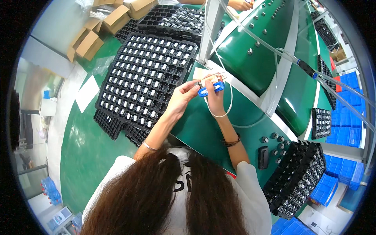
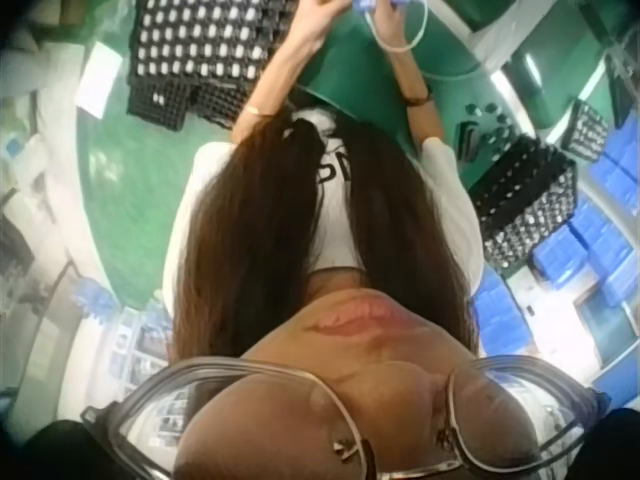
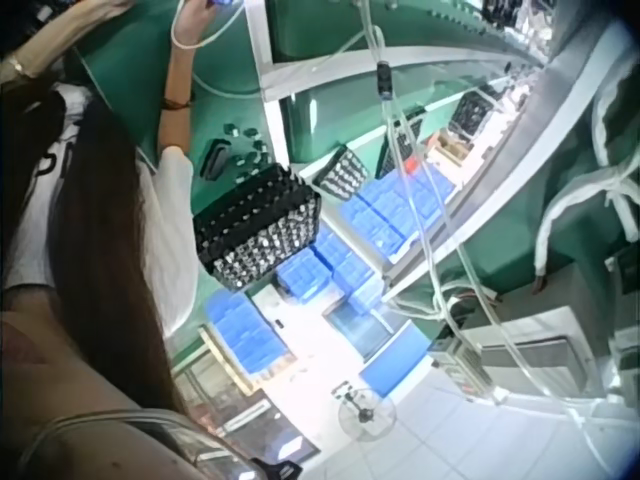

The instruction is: Assembling small electronic components and placing them into a component tray on an assembly line.

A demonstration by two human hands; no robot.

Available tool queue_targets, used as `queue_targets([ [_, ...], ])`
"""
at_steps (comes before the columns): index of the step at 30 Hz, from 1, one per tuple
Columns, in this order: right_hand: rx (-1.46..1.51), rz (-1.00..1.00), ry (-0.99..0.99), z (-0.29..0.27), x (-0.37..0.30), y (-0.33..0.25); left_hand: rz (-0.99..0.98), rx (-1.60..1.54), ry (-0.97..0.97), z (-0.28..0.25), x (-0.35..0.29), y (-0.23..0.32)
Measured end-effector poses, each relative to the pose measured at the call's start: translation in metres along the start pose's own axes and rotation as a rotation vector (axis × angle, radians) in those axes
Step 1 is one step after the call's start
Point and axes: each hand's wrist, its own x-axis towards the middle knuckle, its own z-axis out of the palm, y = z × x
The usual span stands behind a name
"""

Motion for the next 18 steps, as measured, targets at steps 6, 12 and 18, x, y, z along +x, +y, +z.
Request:
queue_targets([
  [6, -0.566, -0.149, 0.043, -0.012, 0.029, -0.002, 0.348, 0.548, 0.214, -0.031, -0.002, 0.016],
  [12, -1.157, -0.165, 0.143, -0.017, 0.035, 0.004, 0.670, 1.446, 0.570, -0.087, 0.007, 0.050],
  [18, -1.094, -0.127, 0.094, -0.031, 0.016, -0.016, 0.511, 1.630, 0.442, -0.089, 0.022, 0.057],
])
